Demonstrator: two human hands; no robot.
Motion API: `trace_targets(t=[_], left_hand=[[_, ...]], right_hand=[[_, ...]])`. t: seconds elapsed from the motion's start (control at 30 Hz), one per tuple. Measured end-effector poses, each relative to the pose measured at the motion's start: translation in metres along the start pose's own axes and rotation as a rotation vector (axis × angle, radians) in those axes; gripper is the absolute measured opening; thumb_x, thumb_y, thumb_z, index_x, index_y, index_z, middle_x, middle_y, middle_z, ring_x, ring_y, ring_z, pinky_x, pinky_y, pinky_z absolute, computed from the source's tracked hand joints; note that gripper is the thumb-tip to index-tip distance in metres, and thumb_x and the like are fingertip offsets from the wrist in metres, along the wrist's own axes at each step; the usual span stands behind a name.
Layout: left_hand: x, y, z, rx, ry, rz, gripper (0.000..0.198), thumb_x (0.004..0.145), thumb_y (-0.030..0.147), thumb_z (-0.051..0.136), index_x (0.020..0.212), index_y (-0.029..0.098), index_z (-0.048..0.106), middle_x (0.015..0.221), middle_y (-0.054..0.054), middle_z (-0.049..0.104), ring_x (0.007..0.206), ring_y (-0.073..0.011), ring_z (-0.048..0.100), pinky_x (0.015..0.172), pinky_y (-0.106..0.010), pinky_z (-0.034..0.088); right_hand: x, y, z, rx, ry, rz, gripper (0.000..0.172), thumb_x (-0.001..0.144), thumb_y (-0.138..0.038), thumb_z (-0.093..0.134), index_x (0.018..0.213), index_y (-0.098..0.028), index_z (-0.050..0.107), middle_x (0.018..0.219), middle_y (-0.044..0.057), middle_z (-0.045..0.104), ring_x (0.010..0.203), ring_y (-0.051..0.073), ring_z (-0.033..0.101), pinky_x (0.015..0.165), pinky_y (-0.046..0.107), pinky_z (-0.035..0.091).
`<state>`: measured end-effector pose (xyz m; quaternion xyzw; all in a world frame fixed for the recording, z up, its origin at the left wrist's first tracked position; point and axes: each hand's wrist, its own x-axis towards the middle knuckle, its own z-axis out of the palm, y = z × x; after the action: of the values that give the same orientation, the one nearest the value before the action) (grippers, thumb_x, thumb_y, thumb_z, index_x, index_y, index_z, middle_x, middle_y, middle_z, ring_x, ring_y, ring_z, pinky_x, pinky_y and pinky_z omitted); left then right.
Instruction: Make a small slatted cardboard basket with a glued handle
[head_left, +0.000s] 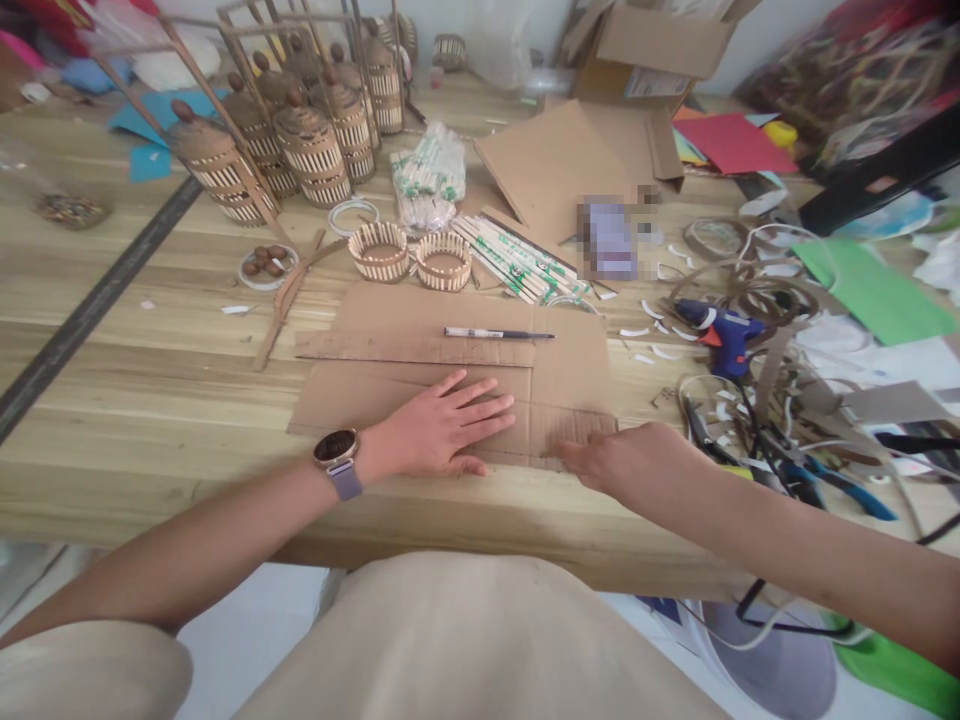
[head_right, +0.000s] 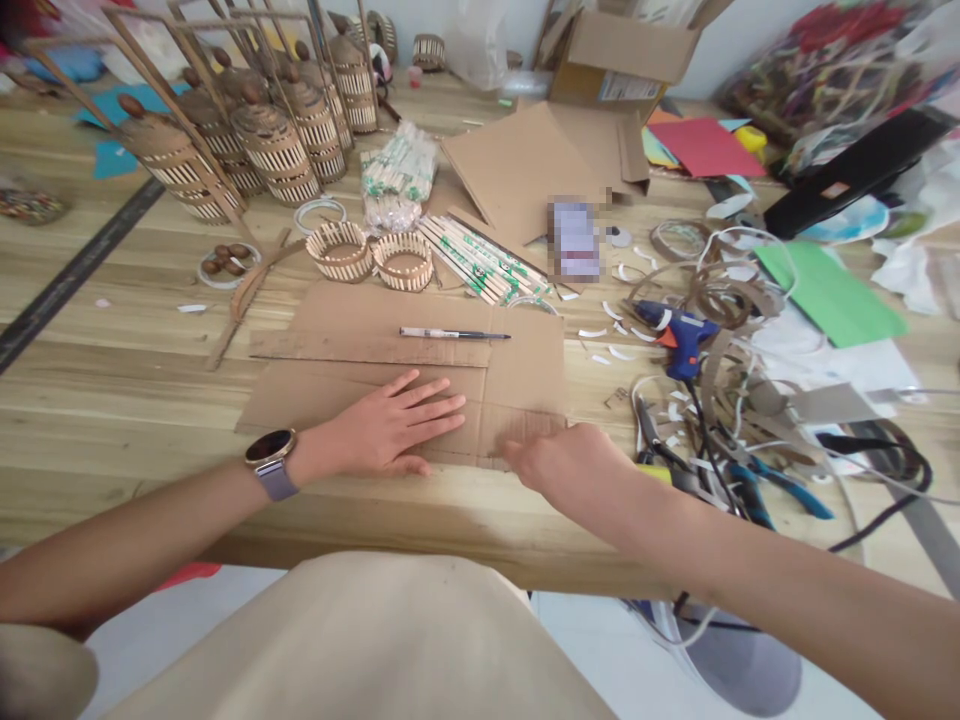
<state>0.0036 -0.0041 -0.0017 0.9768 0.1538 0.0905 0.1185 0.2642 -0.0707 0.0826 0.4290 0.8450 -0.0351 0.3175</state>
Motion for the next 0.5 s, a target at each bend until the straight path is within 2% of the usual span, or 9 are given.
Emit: trace_targets(t=[0.17, 0.33, 0.5], left_hand=[[0.0, 0.0, 0.0, 0.019, -0.016, 0.005, 0.068, 0.098, 0.063, 0.028, 0.151, 0.021, 0.034, 0.159, -0.006, 0.034, 0.15, -0.03, 0.022, 0.122, -0.053, 0.006], [0.0, 0.0, -0.001, 0.046, -0.024, 0.005, 0.07, 0.098, 0.064, 0.026, 0.151, 0.019, 0.035, 0.16, -0.006, 0.033, 0.15, -0.0296, 0.022, 0.122, -0.052, 0.004], [0.0, 0.001, -0.002, 0.076, -0.056, -0.005, 0.072, 0.098, 0.065, 0.021, 0.151, 0.019, 0.035, 0.161, -0.005, 0.031, 0.151, -0.0285, 0.019, 0.123, -0.051, 0.003]], right_hand=[[-0.005, 0.003, 0.001, -0.005, -0.035, 0.01, 0.035, 0.083, -0.001, 0.054, 0.112, -0.02, 0.061, 0.069, 0.007, 0.071, 0.065, 0.027, 0.073, 0.043, 0.028, 0.028], [-0.012, 0.01, 0.002, 0.0, -0.066, 0.055, 0.034, 0.088, -0.003, 0.051, 0.115, -0.019, 0.063, 0.073, 0.01, 0.073, 0.065, 0.025, 0.073, 0.042, 0.029, 0.025], [-0.022, 0.017, 0.02, -0.039, 0.022, 0.048, 0.036, 0.087, -0.005, 0.054, 0.119, -0.02, 0.061, 0.069, 0.006, 0.072, 0.057, 0.023, 0.071, 0.041, 0.026, 0.023]])
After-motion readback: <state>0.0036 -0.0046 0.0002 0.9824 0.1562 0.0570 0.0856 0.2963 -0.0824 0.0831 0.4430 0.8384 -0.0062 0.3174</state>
